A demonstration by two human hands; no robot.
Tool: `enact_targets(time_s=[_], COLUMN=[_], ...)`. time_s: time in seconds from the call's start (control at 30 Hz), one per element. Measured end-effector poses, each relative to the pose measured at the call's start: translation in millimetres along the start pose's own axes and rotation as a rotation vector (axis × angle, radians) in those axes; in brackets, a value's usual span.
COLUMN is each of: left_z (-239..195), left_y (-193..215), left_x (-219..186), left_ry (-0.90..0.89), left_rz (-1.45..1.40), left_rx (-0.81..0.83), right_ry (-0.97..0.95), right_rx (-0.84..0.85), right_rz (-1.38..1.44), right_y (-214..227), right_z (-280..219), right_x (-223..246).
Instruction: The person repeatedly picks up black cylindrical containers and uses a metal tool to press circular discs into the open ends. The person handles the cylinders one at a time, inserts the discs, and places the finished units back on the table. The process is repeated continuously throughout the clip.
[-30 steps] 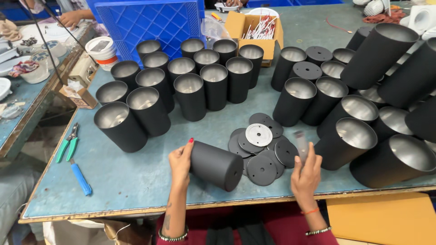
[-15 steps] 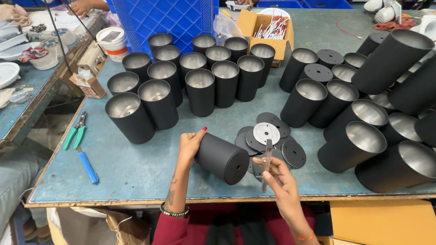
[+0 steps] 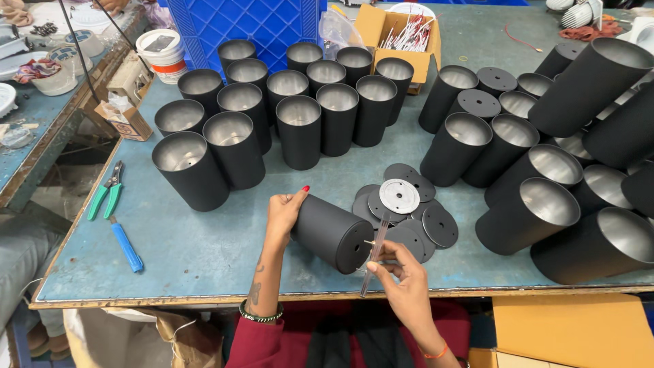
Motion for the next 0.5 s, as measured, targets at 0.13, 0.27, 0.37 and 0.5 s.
enact_targets(time_s=[0.13,0.27,0.37,0.5], left_z=[-0.6,-1.1,-1.6,-3.1], left_y=[0.5,0.5,-1.3,-0.4], left_x=[-0.6,0.4,0.3,-0.8], left_ry=[-0.019,-0.012,-0.033,-0.025], left_rz=[-0.013,-0.007,0.003,0.020], left_rx=[0.003,-0.008,-0.013,-0.016], right_ry=[0.010,0.014,0.030,0.091], right_rx=[-0.015,-0.034,-0.054,-0.065], right_rz=[0.011,-0.019,-0.127,-0.256], right_y=[1.6,-0.4,-4.2,-7.9], right_z=[3.9,9.1,10.8,9.2], right_x=[-1.5,2.4,11.3,25.6])
Point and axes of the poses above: each hand's wrist, its own z-axis towards the middle knuckle, its own y-axis out of the back of the hand, x = y × z, the point moved 2 cm from there along z, towards the middle knuckle, and after that the axes turned 3 degrees about -y, right-handed, at the moved point
